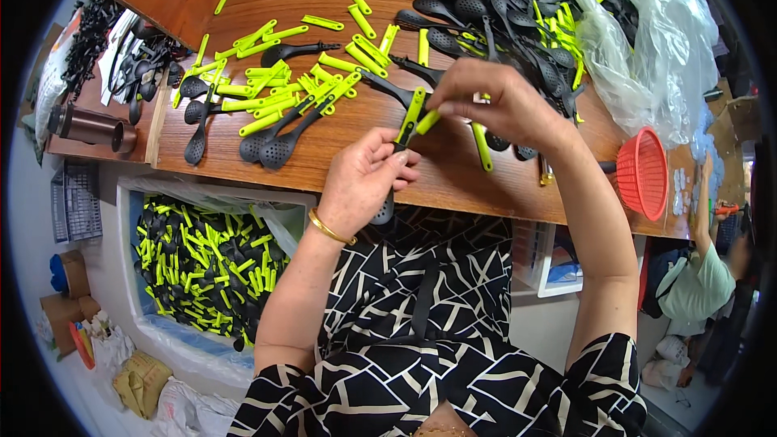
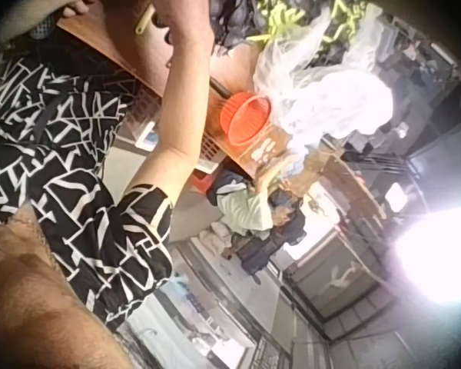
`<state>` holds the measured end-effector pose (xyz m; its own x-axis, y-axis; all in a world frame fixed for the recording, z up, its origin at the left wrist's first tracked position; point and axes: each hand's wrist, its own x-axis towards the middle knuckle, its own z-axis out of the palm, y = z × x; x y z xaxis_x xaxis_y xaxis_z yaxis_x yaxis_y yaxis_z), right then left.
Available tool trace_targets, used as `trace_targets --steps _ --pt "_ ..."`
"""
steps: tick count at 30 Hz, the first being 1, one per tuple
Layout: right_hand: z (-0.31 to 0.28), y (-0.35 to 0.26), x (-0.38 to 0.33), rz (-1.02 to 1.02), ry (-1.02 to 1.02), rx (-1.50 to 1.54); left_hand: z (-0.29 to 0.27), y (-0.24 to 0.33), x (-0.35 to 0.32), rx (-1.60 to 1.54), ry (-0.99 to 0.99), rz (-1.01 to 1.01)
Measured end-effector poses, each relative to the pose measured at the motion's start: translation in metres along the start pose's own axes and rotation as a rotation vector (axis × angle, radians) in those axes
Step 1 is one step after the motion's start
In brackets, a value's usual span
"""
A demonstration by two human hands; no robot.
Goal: The person assembles black slotted spoons with neon yellow handles at a wooden workbench. They insert the handle into the spoon head and use a hammer to secure the connection, repeating this process for multiple units.
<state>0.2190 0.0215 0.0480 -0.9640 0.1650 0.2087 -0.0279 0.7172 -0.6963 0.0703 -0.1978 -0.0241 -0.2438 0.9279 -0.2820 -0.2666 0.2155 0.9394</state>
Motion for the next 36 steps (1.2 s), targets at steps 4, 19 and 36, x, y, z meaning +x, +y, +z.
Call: trace_targets --steps 4,19,36 --pt "0.008 -0.020 -0.020 0.067 -0.007 0.000 0.017 0.003 -0.009 -0.012 -0.028 0.017" --pt "0.027 -0.042 -0.078 0.072 0.107 -0.323 0.071 -0.013 -0.034 0.278 0.065 0.149" --pt "-0.001 -0.023 -0.185 0.275 0.572 -0.624 0.060 -0.079 -0.076 -0.126 0.080 -0.007"
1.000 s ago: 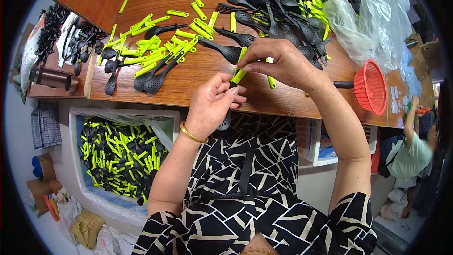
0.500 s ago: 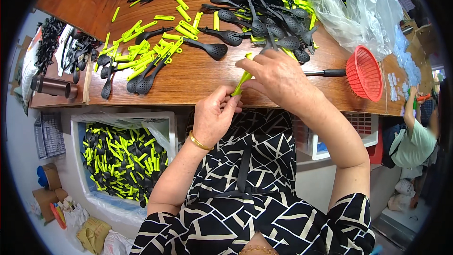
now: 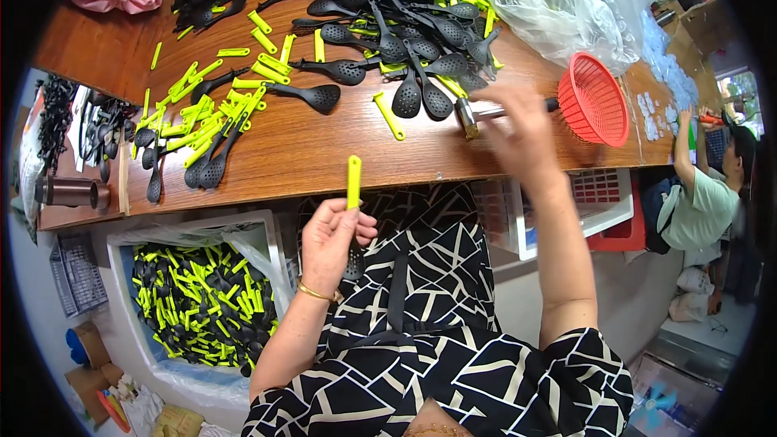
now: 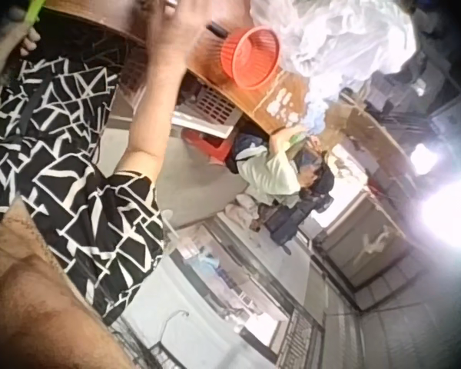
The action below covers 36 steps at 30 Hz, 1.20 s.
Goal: The person assembles black slotted spoons with neon yellow handles at a wooden workbench. They insert the handle into the spoon head and use a hammer to secure the connection, repeating this process for multiple units.
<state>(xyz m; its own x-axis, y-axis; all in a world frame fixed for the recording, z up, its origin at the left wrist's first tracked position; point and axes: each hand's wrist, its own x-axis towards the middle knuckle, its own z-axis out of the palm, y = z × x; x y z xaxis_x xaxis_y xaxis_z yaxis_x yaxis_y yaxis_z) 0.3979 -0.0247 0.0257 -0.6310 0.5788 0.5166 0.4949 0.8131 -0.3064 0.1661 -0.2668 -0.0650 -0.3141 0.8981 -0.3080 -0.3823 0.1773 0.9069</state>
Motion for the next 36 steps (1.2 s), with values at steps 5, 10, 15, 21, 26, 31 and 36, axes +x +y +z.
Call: trace_targets --steps 5,10,15,21,26,31,36 --pt "-0.028 0.071 -0.025 -0.006 -0.241 -0.303 0.010 0.020 0.013 -0.133 0.055 -0.235" --pt "-0.030 0.029 -0.016 0.081 -0.388 -0.023 0.009 0.023 0.013 -0.153 0.028 -0.220" --pt "0.007 -0.043 0.008 -0.265 -0.221 0.279 0.013 0.028 0.007 -0.235 0.002 -0.215" --pt "0.019 -0.064 0.022 -0.403 -0.244 0.176 0.006 0.027 0.010 -0.311 -0.073 -0.240" --pt "0.020 -0.063 0.020 -0.357 -0.214 0.279 0.007 0.029 0.009 -0.366 -0.043 -0.260" --pt "0.035 -0.053 0.010 -0.300 -0.299 0.104 -0.006 0.019 0.015 -0.668 -0.205 -0.327" --pt "0.025 -0.053 0.009 -0.034 -0.468 0.335 -0.007 0.016 0.013 -0.597 -0.164 -0.273"
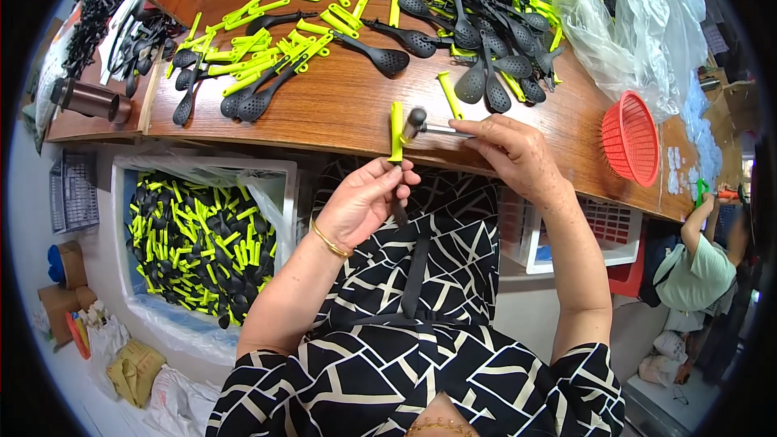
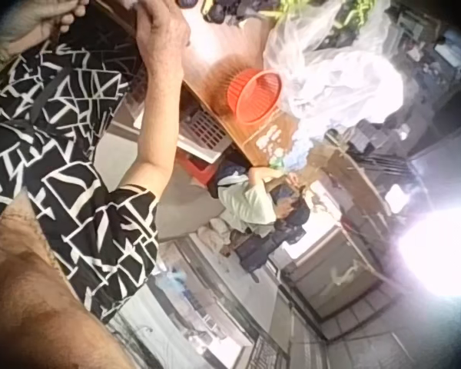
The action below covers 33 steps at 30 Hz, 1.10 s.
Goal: The person assembles black slotted spoons with neon yellow handles at a wooden workbench. They insert the handle into the spoon head and use a hammer to secure the connection, repeating this process for multiple units.
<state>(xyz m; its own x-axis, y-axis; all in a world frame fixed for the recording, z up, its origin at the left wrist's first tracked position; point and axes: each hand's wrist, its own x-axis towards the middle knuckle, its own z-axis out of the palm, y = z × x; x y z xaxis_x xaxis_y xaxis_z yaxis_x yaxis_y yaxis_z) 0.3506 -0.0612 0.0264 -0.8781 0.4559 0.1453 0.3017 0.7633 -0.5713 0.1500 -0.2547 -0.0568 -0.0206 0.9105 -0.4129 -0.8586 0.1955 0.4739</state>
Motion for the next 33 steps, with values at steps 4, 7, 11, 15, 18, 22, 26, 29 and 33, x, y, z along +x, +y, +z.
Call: trace_targets --steps 4,7,11,15,18,22,26,29,33 --pt "0.006 -0.008 0.007 -0.130 0.179 0.058 0.010 -0.002 0.002 0.304 0.184 0.106" --pt "0.002 -0.011 0.009 -0.259 0.176 -0.114 0.011 -0.003 0.002 0.357 0.205 0.169" --pt "-0.006 -0.005 0.003 -0.268 0.047 -0.334 0.010 -0.006 0.002 0.328 0.197 0.178" --pt "-0.001 -0.011 0.004 -0.179 0.297 0.080 0.012 -0.003 0.002 0.374 0.216 0.148" --pt "0.009 0.003 0.002 -0.157 0.088 -0.078 0.015 -0.004 0.004 0.377 0.208 0.175" --pt "-0.003 0.014 -0.006 -0.088 -0.037 -0.124 0.011 -0.005 0.003 0.456 0.175 0.214" --pt "-0.022 0.042 -0.018 -0.014 0.024 -0.209 -0.006 0.004 -0.013 0.515 0.247 0.223" --pt "-0.051 0.067 -0.021 -0.074 0.084 -0.432 -0.061 0.013 -0.047 0.711 0.392 0.427" --pt "-0.069 0.086 -0.014 0.027 0.296 -0.550 -0.195 0.051 -0.141 1.926 0.935 0.375"
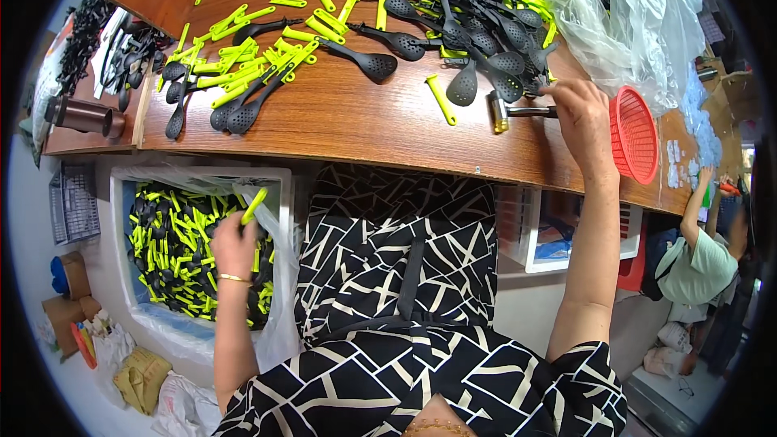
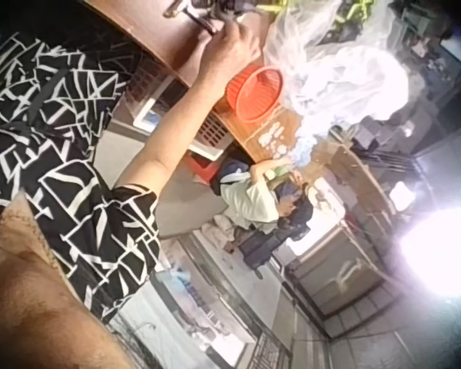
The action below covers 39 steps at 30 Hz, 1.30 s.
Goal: The person assembles black slotted spoons with neon yellow handles at a wooden workbench. They insert the handle into the spoon head and use a hammer to secure the connection, repeating this process for multiple units.
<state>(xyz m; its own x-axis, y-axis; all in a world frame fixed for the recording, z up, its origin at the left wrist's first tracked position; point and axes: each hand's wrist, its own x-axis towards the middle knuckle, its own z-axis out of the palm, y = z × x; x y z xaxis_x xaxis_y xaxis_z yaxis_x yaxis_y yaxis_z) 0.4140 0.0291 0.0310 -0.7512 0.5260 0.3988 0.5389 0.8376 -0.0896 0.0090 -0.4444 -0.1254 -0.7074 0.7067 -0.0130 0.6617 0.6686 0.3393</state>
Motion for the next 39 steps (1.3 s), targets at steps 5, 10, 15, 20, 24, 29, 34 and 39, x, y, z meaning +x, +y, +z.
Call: trace_targets --steps 5,10,15,20,24,29,34,39 --pt "0.035 -0.062 0.038 -0.089 0.052 0.161 -0.057 0.017 0.015 -0.202 0.081 -0.115" --pt "0.069 -0.101 0.058 -0.070 -0.018 0.118 -0.073 0.198 0.089 -0.425 0.219 0.625" --pt "0.071 -0.103 0.049 -0.129 -0.094 0.238 -0.040 0.253 0.173 -0.199 0.144 0.618" --pt "0.079 -0.104 0.033 -0.128 -0.001 0.288 -0.023 0.286 0.188 -0.044 0.127 0.534" --pt "0.079 -0.107 0.027 -0.166 0.057 0.222 -0.010 0.285 0.180 -0.046 0.198 0.573" --pt "0.078 -0.106 0.031 -0.164 0.167 0.332 -0.016 0.268 0.170 -0.047 0.236 0.701" --pt "0.062 -0.118 0.049 -0.068 0.099 0.682 -0.026 0.266 0.139 -0.610 -0.155 0.448" --pt "0.053 -0.121 0.062 -0.173 -0.019 0.710 -0.031 0.274 0.116 -0.757 -0.316 0.394"
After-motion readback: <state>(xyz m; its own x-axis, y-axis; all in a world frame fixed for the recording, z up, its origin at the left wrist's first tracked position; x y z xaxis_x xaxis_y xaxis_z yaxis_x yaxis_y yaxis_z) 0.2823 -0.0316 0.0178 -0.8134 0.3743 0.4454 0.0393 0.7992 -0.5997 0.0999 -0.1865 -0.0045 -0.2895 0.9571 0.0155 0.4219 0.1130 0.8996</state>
